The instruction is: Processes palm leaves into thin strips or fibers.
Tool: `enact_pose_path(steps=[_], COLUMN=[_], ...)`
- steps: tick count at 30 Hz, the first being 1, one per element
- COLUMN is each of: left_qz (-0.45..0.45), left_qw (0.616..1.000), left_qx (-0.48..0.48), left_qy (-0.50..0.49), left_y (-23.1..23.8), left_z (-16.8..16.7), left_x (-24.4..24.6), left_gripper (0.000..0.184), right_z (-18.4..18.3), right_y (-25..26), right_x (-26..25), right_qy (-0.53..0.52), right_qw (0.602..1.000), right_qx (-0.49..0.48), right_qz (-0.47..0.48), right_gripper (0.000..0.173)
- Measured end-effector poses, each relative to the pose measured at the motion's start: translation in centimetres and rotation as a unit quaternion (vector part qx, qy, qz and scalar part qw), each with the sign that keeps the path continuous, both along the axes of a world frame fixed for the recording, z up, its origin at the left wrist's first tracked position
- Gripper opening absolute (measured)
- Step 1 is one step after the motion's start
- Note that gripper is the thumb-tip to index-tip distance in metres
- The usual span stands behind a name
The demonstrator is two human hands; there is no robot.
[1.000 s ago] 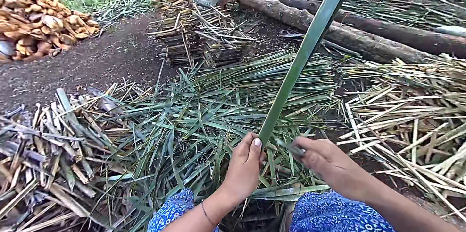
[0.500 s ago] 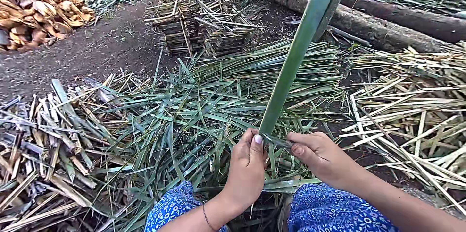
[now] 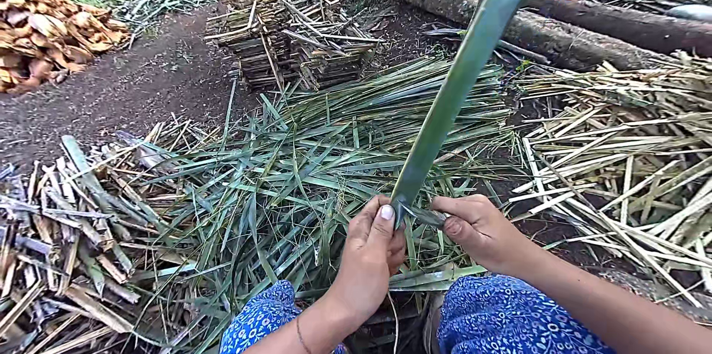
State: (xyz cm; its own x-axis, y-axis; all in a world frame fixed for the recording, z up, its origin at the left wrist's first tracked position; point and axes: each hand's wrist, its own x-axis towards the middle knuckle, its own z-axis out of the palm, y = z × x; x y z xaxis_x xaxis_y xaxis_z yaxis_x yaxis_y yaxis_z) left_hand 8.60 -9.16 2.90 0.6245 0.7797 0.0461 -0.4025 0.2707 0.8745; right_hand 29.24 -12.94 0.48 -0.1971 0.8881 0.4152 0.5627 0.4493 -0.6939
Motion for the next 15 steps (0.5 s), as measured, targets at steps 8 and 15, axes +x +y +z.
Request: enact_pose_path(steps=[8, 15], left_qz=[-0.043, -0.152], left_qw=[0.999, 0.986], left_qx=[0.014, -0.032], left_qy=[-0.027, -0.054], left_y=[-0.6, 0.0], left_z=[-0.3, -0.1], left_x=[-0.5, -1.5], left_gripper=[0.029, 0.029], right_z=[0.0, 0.1], right_y=[0.0, 0.3], right_x=[-0.4, -1.1], right_qy=[-0.010, 0.012], right_qw=[1.000, 0.999], right_qx=[0.018, 0.010], right_qz=[0.003, 0.032], right_gripper=[0.067, 0.067])
